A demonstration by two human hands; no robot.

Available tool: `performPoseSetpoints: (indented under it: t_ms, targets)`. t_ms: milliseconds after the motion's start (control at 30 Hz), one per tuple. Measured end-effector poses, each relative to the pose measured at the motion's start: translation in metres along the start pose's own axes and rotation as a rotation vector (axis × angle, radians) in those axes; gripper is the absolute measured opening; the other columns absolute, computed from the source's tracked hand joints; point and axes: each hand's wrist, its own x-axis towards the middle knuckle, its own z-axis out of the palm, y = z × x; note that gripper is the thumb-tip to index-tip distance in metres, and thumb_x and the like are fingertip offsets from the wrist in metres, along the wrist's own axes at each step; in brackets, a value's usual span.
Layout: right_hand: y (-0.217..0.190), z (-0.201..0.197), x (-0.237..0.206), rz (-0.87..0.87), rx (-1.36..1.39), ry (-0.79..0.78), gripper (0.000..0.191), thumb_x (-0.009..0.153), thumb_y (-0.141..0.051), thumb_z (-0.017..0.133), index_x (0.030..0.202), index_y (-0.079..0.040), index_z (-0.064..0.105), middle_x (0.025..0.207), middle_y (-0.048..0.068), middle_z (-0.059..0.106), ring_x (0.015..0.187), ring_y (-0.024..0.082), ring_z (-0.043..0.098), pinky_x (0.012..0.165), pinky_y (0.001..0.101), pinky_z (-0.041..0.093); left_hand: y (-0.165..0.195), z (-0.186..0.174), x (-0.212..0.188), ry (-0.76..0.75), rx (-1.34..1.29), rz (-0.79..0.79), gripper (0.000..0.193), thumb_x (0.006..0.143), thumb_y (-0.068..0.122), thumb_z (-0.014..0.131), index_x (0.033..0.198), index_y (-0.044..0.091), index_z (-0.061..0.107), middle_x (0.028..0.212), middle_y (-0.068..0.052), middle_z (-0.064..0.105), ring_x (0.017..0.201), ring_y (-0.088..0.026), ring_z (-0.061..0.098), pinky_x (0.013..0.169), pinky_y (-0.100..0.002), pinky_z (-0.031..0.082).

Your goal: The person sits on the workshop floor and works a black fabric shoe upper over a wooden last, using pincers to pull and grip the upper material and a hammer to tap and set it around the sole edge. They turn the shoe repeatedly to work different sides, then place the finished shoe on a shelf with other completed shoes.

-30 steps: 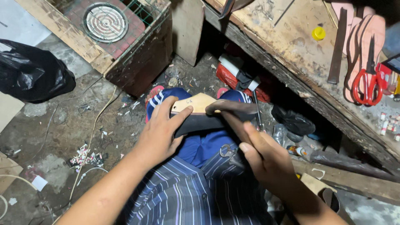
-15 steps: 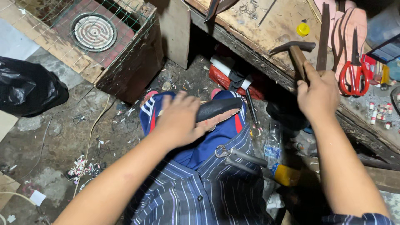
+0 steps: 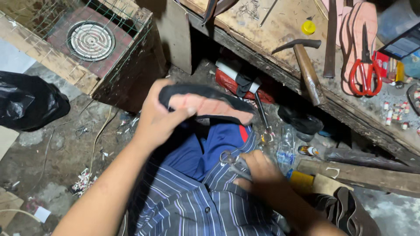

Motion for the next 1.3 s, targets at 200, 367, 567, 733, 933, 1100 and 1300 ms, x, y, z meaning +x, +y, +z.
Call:
performPoseSetpoints:
  t_ms: [200, 367, 567, 733, 933, 1100, 1300]
  targets:
    - [0.012, -0.018, 0.004, 0.152, 0.600, -0.129, 0.050, 0.084, -0.024, 0.072, 0.128, -0.002, 0.060, 0.112, 0.009, 0.065, 0.106, 0.022, 0.065, 0.093, 0.0377, 0.051, -0.025, -0.032, -0.056, 0.002, 0.107, -0.230, 0.050, 0.073, 0.018, 0.084, 0.116, 0.006, 0.062, 0.100, -0.003, 0.064, 0.093, -0.013, 0.061, 0.084, -0.030, 0.052]
    - [0.001, -0.011, 0.035, 0.357, 0.984, -0.361, 0.046, 0.090, -0.020, 0.065, 0.131, 0.000, 0.060, 0.101, 0.007, 0.063, 0.092, 0.018, 0.062, 0.088, 0.0372, 0.053, 0.000, -0.038, -0.049, -0.071, 0.630, 0.218, 0.049, 0.075, 0.018, 0.076, 0.123, 0.007, 0.068, 0.109, -0.014, 0.070, 0.102, -0.034, 0.067, 0.089, -0.044, 0.054]
    - [-0.027, 0.029, 0.083, 0.405, 1.109, -0.353, 0.037, 0.090, -0.015, 0.059, 0.122, 0.006, 0.061, 0.104, 0.008, 0.070, 0.096, 0.017, 0.067, 0.090, 0.0337, 0.052, 0.024, 0.011, -0.026, -0.200, 0.911, 0.042, 0.044, 0.082, 0.028, 0.072, 0.123, 0.011, 0.072, 0.102, -0.011, 0.071, 0.093, -0.034, 0.066, 0.079, -0.051, 0.048]
    - [-0.037, 0.027, 0.087, 0.457, 1.143, -0.361, 0.039, 0.088, -0.013, 0.055, 0.125, -0.002, 0.058, 0.110, 0.003, 0.068, 0.103, 0.014, 0.068, 0.091, 0.0298, 0.052, 0.020, 0.015, -0.040, -0.085, 0.782, 0.186, 0.041, 0.081, 0.023, 0.071, 0.120, 0.010, 0.073, 0.111, -0.007, 0.071, 0.098, -0.030, 0.066, 0.083, -0.046, 0.047]
    - [-0.045, 0.020, 0.082, 0.383, 0.593, -0.326, 0.050, 0.100, -0.018, 0.054, 0.145, 0.003, 0.046, 0.107, 0.028, 0.062, 0.092, 0.044, 0.064, 0.084, 0.0497, 0.051, 0.014, 0.021, -0.048, -0.020, 0.740, 0.093, 0.037, 0.078, 0.019, 0.071, 0.115, 0.012, 0.075, 0.112, -0.004, 0.073, 0.097, -0.028, 0.067, 0.084, -0.044, 0.047]
    - [-0.048, 0.018, 0.081, -0.014, 0.096, -0.148, 0.076, 0.088, -0.015, 0.059, 0.153, 0.008, 0.028, 0.121, 0.027, 0.060, 0.115, 0.043, 0.057, 0.100, 0.0471, 0.043, 0.020, 0.001, -0.039, -0.167, 0.708, 0.001, 0.047, 0.083, 0.022, 0.072, 0.127, 0.011, 0.066, 0.117, -0.008, 0.071, 0.107, -0.033, 0.067, 0.088, -0.046, 0.051]
    - [-0.058, 0.011, 0.082, -0.089, 0.059, -0.212, 0.074, 0.089, -0.014, 0.060, 0.149, 0.014, 0.029, 0.136, 0.029, 0.055, 0.123, 0.042, 0.055, 0.104, 0.0501, 0.039, 0.030, -0.019, -0.050, -0.313, 0.623, -0.106, 0.059, 0.086, 0.029, 0.074, 0.140, 0.016, 0.055, 0.133, -0.008, 0.066, 0.110, -0.035, 0.067, 0.086, -0.046, 0.055]
